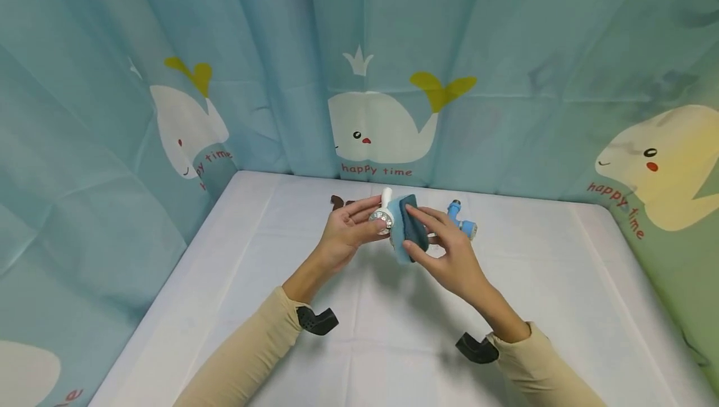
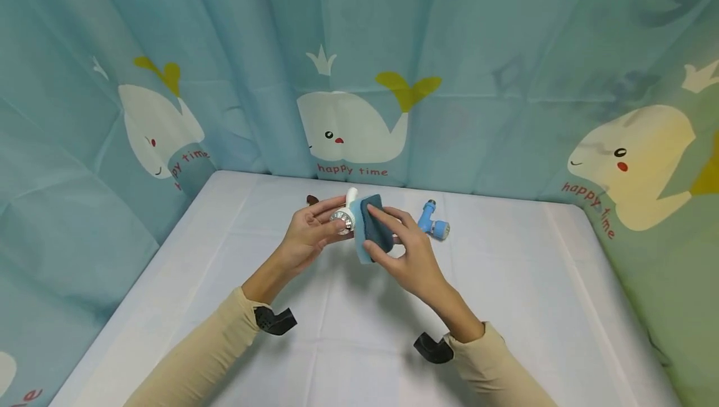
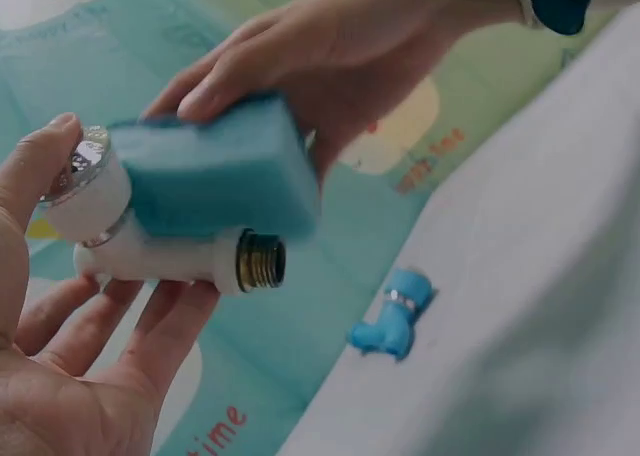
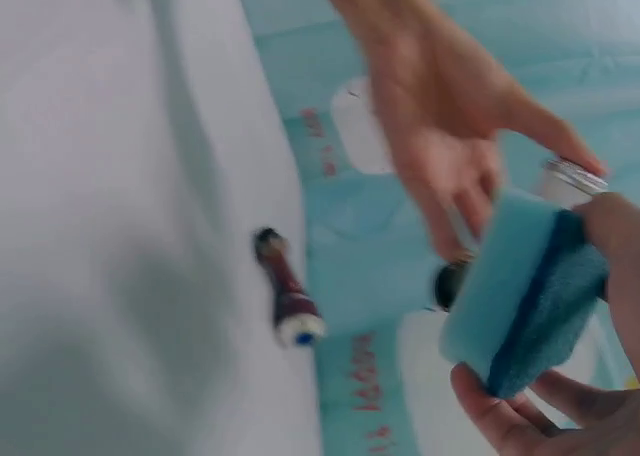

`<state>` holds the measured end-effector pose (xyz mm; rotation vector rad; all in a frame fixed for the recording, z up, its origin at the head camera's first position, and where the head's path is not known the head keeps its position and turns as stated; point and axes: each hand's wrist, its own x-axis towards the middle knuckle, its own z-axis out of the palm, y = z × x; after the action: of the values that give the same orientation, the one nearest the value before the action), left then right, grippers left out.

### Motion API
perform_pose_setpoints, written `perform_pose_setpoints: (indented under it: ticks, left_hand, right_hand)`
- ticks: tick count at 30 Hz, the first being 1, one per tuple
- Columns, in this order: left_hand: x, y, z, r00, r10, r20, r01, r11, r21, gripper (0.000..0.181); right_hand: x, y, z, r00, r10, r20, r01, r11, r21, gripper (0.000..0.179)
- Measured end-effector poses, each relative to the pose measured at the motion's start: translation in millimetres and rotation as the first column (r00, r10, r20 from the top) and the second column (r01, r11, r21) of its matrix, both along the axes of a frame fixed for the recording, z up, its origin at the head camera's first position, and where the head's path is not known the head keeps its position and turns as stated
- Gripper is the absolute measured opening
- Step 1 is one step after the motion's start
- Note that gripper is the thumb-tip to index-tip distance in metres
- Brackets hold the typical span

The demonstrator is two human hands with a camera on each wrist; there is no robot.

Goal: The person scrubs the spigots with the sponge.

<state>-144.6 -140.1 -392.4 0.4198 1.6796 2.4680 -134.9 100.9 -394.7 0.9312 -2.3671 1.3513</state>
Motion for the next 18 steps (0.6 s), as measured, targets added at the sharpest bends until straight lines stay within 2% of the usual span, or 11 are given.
perform_pose_setpoints:
  ticks: [3, 5, 9, 11, 15, 18]
  left_hand:
    - [0.2, 1.3, -0.9, 1.0, 0.028, 0.015, -0.028, 1.0, 0.0, 0.059]
    - [0.2, 1.9, -1.9, 0.998, 0.052, 0.037, -0.053, 0.998, 0.017, 0.057]
    - [-1.1, 6.0, -2.1, 0.997, 0.057, 0.052, -0.059, 0.997, 0.039, 0.055]
    - [-0.6, 7.7, -1.3, 0.995, 0.079, 0.058, -0.082, 0.996, 0.04, 0.055]
    - [1.5, 9.0, 1.0, 0.983, 0.164, 0.085, -0.165, 0.986, 0.012, 0.052]
    - [0.6, 9.1, 2.8, 0.977, 0.197, 0.082, -0.196, 0.98, -0.017, 0.056]
  right_hand:
    - [1.0, -0.1, -2.1, 1.0, 0.008, 0.006, -0.008, 0.999, 0.033, 0.059]
    - [1.5, -0.4, -2.6, 1.0, -0.004, 0.017, 0.004, 1.0, 0.012, 0.06]
    - [0.9, -6.4, -0.2, 1.0, -0.005, 0.006, 0.005, 0.998, -0.065, 0.063]
    - [0.9, -9.1, 0.2, 1.0, -0.007, -0.004, 0.006, 1.0, -0.026, 0.061]
    - [-0.6, -7.6, 0.6, 0.999, -0.051, -0.013, 0.052, 0.992, 0.113, 0.057]
    - [-2.0, -5.4, 3.5, 0.999, -0.052, 0.004, 0.051, 0.987, 0.15, 0.056]
